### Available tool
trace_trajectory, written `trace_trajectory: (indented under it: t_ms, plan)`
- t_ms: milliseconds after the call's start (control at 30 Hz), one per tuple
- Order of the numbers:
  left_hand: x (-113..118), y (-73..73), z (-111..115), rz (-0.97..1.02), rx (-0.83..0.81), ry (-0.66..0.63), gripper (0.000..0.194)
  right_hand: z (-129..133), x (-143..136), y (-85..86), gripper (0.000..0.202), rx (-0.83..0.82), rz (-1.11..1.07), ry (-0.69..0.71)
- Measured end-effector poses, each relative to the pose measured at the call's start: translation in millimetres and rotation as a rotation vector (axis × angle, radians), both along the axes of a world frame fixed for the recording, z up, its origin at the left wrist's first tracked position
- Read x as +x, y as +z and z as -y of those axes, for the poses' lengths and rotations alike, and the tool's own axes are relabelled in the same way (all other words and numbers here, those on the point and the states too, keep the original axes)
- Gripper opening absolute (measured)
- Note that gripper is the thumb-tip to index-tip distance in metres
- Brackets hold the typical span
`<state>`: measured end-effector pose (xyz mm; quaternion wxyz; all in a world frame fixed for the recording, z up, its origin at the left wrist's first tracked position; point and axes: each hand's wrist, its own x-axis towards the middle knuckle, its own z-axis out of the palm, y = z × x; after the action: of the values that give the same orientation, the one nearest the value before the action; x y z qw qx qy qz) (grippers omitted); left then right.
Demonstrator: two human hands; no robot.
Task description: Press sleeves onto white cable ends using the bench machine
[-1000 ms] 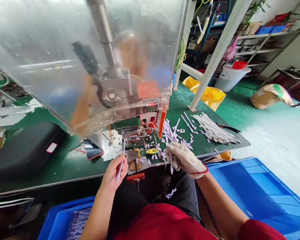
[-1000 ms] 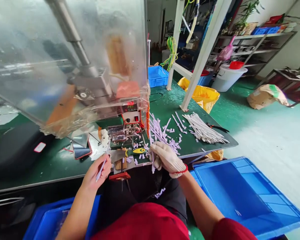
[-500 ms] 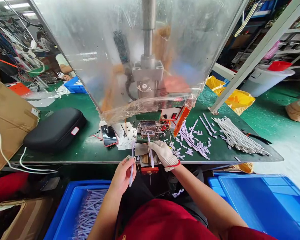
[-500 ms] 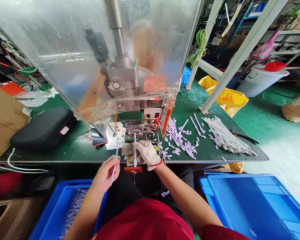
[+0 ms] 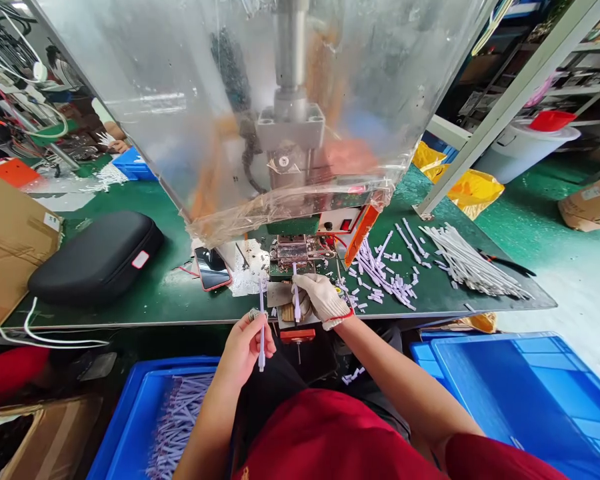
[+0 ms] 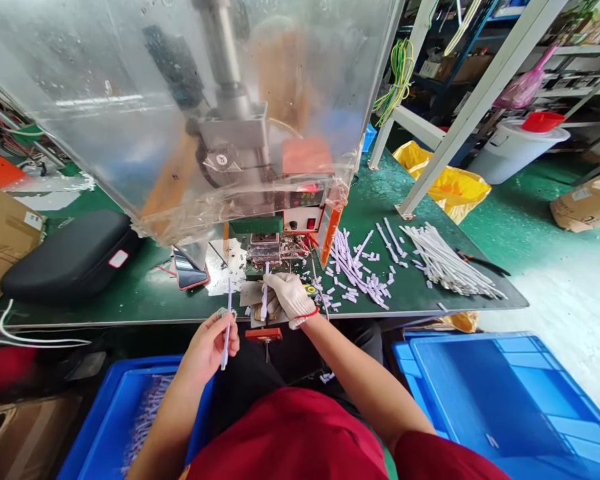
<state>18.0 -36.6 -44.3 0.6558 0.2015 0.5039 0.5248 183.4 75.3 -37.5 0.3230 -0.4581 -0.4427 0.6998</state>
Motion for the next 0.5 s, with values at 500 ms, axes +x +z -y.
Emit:
trace_trajectory:
  t_ms: [500]
  plan:
    - [-16.9,53.2,-19.1,-0.507,0.135,-0.607,0.024,16.8,67.9,92.9,0.022,0.797,0.531,0.620]
